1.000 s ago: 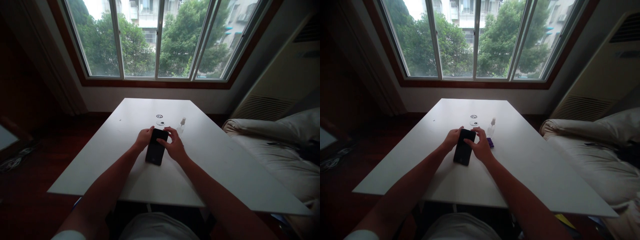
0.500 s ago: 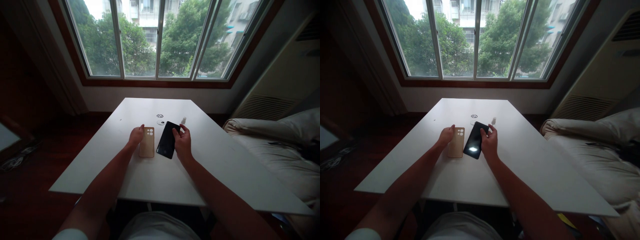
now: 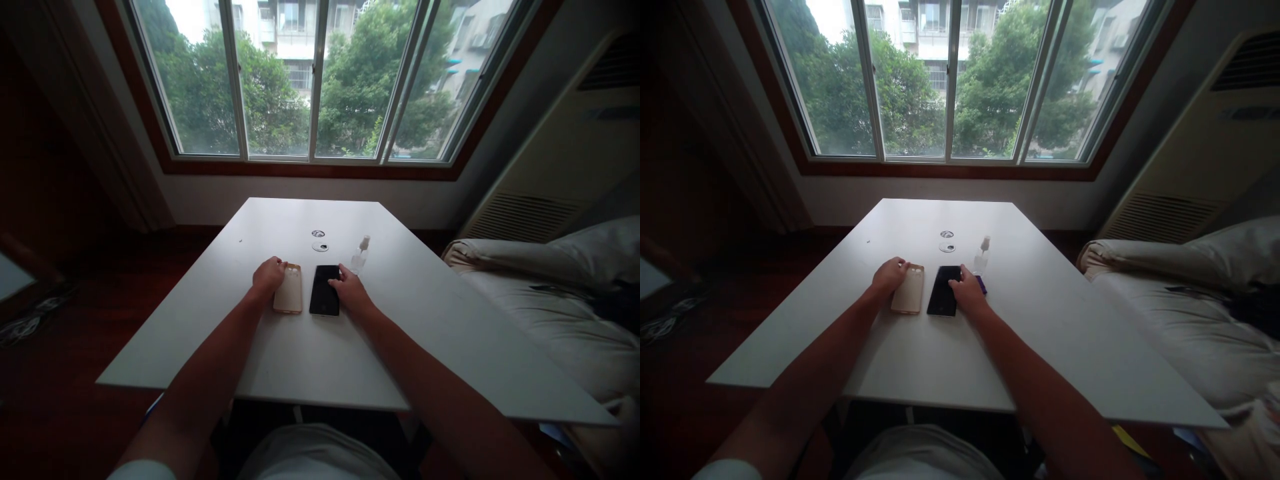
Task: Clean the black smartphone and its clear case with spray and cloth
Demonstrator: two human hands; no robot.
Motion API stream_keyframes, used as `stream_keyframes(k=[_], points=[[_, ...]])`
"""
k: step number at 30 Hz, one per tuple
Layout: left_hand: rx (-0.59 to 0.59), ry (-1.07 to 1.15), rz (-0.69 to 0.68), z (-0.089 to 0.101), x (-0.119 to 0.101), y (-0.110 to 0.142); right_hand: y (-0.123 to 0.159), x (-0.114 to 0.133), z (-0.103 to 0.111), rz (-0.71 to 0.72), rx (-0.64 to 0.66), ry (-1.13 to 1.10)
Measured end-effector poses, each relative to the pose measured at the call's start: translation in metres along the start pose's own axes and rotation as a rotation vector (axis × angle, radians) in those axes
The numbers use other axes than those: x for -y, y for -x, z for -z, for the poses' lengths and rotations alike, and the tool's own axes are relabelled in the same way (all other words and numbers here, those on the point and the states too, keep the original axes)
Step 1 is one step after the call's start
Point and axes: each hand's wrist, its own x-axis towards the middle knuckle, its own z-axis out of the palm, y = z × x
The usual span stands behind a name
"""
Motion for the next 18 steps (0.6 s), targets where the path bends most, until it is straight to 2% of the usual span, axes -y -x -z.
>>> stream_keyframes(k=[6, 10, 14, 18], points=[[-0.054, -0.076, -0.028, 0.001, -0.005, 0.008, -0.003, -0.008, -0.001, 0.044, -0.001, 0.066], [-0.099, -0.159, -0.127, 0.002, -0.013, 0.014, -0.007, -0.013, -0.001, 0.033, -0.020, 0.136], [-0.041, -0.173, -0.233, 0.000, -0.021, 0.018, -0.006, -0.011, 0.000, 0.024, -0.031, 0.193], [0.030, -0.173, -0.264, -0.004, -0.024, 0.020, -0.003, -0.007, 0.002, 0.032, -0.029, 0.234]])
